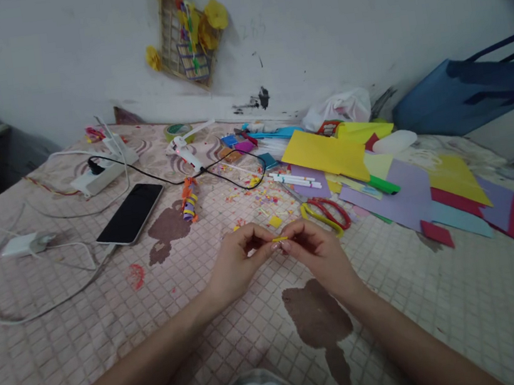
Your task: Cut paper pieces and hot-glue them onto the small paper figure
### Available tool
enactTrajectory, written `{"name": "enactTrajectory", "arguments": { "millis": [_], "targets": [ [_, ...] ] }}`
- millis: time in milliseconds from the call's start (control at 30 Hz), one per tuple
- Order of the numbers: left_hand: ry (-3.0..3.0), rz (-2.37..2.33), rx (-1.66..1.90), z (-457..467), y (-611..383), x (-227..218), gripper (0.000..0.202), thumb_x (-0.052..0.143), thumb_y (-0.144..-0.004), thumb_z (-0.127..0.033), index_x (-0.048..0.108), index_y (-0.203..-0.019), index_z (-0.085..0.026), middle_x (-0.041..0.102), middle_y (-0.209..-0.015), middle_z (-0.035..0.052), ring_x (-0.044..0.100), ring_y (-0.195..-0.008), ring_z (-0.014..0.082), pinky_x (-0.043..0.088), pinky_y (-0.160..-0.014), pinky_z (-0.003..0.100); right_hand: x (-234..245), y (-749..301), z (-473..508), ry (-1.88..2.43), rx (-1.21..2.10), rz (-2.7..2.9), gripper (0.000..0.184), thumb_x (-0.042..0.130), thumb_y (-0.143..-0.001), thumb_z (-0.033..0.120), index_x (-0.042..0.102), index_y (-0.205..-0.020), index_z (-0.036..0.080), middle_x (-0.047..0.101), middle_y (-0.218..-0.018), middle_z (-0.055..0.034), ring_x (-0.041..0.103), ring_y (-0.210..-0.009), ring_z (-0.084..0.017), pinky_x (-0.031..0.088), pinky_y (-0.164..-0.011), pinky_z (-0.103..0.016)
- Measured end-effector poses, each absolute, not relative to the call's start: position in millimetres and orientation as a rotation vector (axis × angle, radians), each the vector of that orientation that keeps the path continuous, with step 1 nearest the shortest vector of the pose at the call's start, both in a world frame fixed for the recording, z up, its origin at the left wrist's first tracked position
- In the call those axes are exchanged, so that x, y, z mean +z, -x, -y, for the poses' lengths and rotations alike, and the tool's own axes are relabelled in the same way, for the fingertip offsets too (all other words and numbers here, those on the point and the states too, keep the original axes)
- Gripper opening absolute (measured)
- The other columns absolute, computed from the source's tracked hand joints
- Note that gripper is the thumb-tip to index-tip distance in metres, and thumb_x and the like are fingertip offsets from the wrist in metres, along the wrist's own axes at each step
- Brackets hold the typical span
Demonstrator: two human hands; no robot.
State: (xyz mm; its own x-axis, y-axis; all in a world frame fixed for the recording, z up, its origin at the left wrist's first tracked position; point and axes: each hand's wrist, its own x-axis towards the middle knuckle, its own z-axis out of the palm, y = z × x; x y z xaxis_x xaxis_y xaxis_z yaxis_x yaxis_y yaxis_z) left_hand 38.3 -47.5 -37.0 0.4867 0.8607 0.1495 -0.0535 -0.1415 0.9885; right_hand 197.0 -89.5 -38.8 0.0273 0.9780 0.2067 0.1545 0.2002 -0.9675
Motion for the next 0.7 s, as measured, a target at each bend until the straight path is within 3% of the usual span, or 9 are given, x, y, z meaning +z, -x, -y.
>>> {"name": "enactTrajectory", "arguments": {
  "millis": [500, 700],
  "targets": [
    [-1.412, -0.806, 1.075, 54.6, -43.2, -39.7, 0.012, 0.066, -0.073, -0.021, 0.056, -0.073, -0.015, 0.060, -0.074, 0.0021, 0.057, -0.071, 0.0125, 0.046, -0.066, 0.026, -37.6, -191.3, 92.4, 1.181, 0.996, 1.241, 0.008, 0.062, -0.078, 0.025, 0.054, -0.079, 0.021, 0.053, -0.073, 0.0014, 0.051, -0.067, -0.012, 0.043, -0.062, -0.026],
    [-1.385, -0.836, 1.061, 54.9, -43.8, -38.1, 0.017, 0.064, -0.073, -0.017, 0.050, -0.081, -0.016, 0.056, -0.074, -0.0007, 0.055, -0.068, 0.0105, 0.044, -0.063, 0.023, -37.7, -189.1, 92.9, 1.130, 1.094, 1.167, 0.015, 0.063, -0.077, 0.025, 0.055, -0.089, 0.022, 0.054, -0.076, 0.0023, 0.052, -0.064, -0.011, 0.045, -0.060, -0.024]
  ]
}}
